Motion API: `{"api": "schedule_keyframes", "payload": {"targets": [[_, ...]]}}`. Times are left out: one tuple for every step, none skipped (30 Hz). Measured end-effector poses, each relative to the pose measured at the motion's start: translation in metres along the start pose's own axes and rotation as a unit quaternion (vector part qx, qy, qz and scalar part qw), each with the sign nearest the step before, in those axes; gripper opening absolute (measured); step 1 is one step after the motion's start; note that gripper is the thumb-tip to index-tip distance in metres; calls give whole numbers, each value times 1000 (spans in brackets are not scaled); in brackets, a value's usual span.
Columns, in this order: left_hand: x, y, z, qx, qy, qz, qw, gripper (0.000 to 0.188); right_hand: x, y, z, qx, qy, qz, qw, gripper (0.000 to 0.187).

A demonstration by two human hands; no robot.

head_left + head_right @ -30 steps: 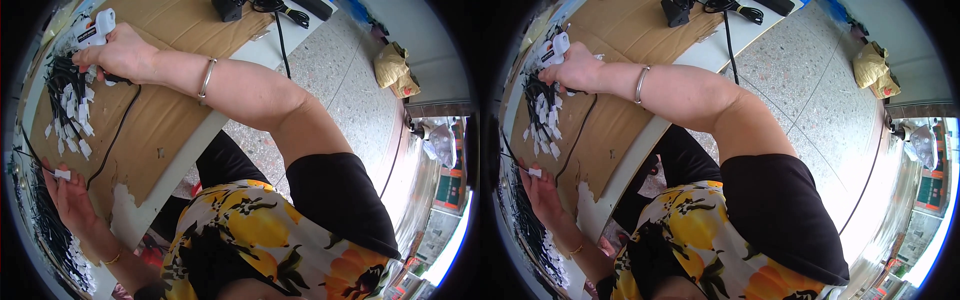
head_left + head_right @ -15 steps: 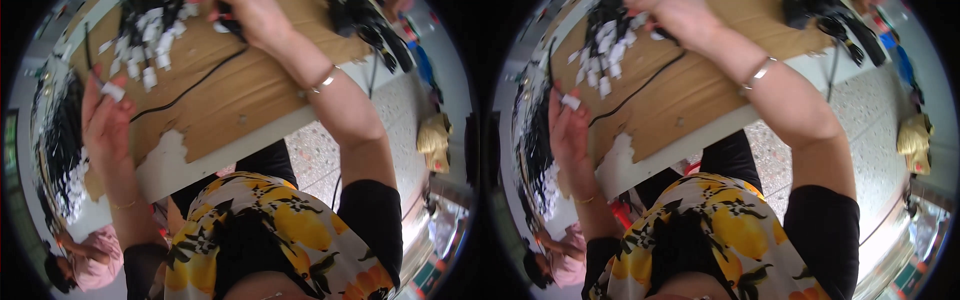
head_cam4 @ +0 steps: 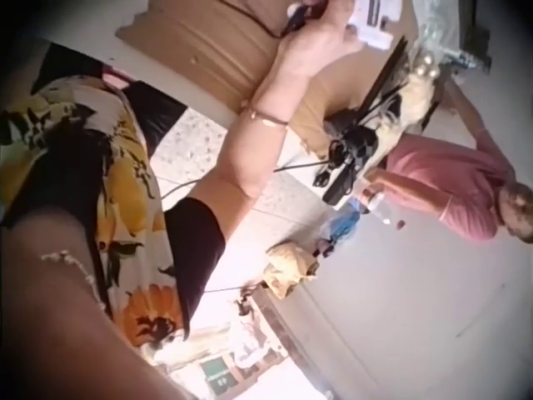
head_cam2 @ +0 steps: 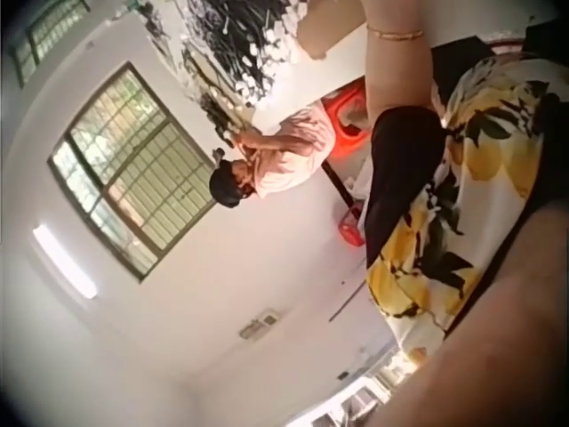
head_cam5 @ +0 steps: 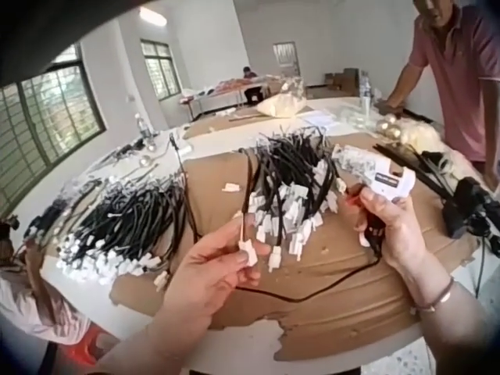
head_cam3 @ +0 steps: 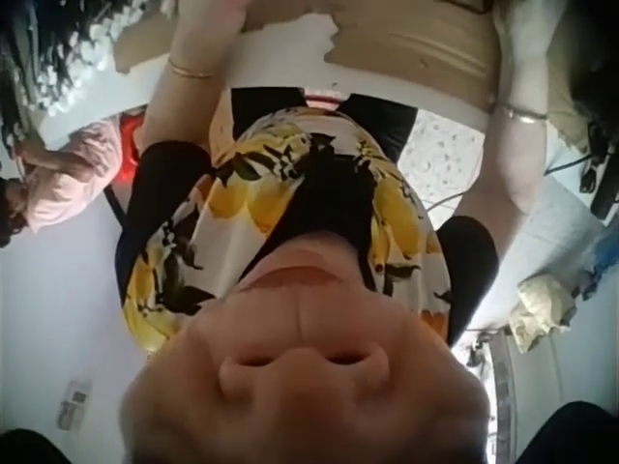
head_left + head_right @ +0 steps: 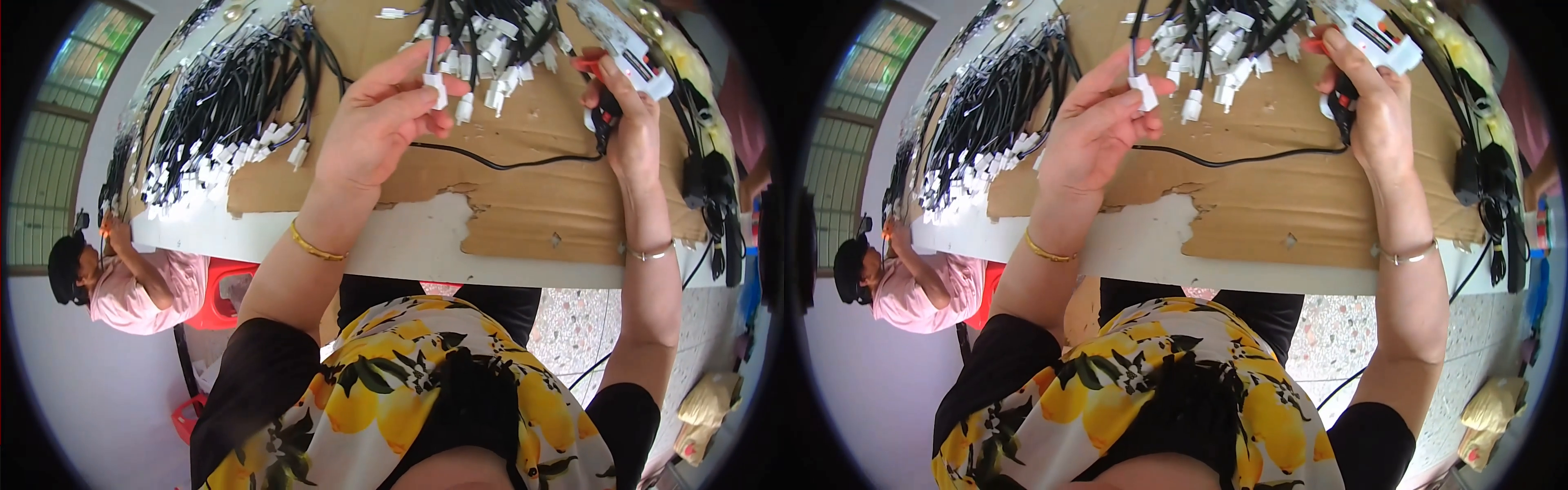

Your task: Gluing white connector pieces onto black wire bundles using a hot glue gun.

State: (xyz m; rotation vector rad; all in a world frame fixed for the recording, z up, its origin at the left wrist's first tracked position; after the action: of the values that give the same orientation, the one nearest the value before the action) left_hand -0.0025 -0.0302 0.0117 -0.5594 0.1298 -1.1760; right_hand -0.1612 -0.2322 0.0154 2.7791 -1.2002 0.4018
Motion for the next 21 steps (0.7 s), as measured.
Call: {"api": "schedule_keyframes", "payload": {"targets": [[-1, -1, 0, 5, -6, 6, 1000, 43, 0, 0, 0, -9, 2, 0, 1000, 29], [-2, -3, 0, 10, -2, 18, 1000, 43, -1, 0, -1, -11, 4, -8, 1000, 31], [-1, -3, 0, 13, 5, 27, 1000, 42, -1, 1, -1, -9, 7, -13, 1000, 31], [0, -4, 0, 15, 1, 29, 999, 42, -2, 1, -2, -13, 9, -14, 1000, 31], [1, -4, 1, 36, 0, 35, 999, 40, -1, 1, -3, -17, 11, -15, 1000, 32], [2, -6, 0, 54, 3, 40, 998, 38, -3, -3, -7, -12, 27, -11, 1000, 33], [2, -7, -1, 71, 7, 43, 997, 37, -3, -3, -7, -14, 27, -9, 1000, 33], [2, -7, -1, 69, 8, 40, 997, 37, -3, -2, -4, -14, 20, -8, 1000, 32], [2, -5, -2, 90, 2, 57, 994, 36, -3, 1, -2, -17, 14, -4, 1000, 32], [3, -4, -2, 111, -3, 73, 991, 35, -2, 0, -3, -19, 23, -8, 1000, 29], [3, -5, -2, 105, -1, 65, 992, 35, -2, 0, -2, -29, 16, -20, 999, 27], [3, -6, -1, 122, -10, 84, 989, 33, -2, -1, -3, -26, 29, -25, 999, 26], [2, -7, 0, 140, -21, 104, 984, 32, -4, -5, -5, -20, 44, -31, 998, 25], [2, -7, -1, 147, -21, 100, 984, 33, -8, -11, -12, -15, 54, -32, 998, 23], [1, -7, -1, 144, -20, 94, 985, 33, -8, -12, -13, -23, 56, -60, 996, 24], [1, -7, -1, 155, -19, 111, 981, 33, -10, -15, -15, -41, 64, -66, 995, 24], [1, -7, -1, 167, -18, 128, 978, 33, -13, -17, -18, -59, 72, -73, 993, 24], [1, -6, -1, 175, -16, 128, 976, 36, -15, -18, -17, -63, 78, -97, 990, 25], [1, -7, -2, 174, -16, 126, 976, 36, -18, -18, -19, -65, 78, -96, 990, 25], [2, -9, -2, 181, -36, 129, 974, 36, -21, -19, -21, -57, 75, -114, 989, 26], [3, -9, -1, 189, -56, 131, 972, 36, -24, -20, -22, -49, 72, -131, 987, 27]]}}
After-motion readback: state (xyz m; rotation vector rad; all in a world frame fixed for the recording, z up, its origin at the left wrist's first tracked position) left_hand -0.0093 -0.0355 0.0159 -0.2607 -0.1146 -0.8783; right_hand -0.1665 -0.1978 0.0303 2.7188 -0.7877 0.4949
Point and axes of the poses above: each hand's wrist, its own x-axis towards the middle knuckle, its own y-axis out of the back of the hand, z = x × y, the point moved 2 cm from there along x, towards the middle knuckle, and after that the axes turned 5 degrees about -x, right-handed, at the moved point
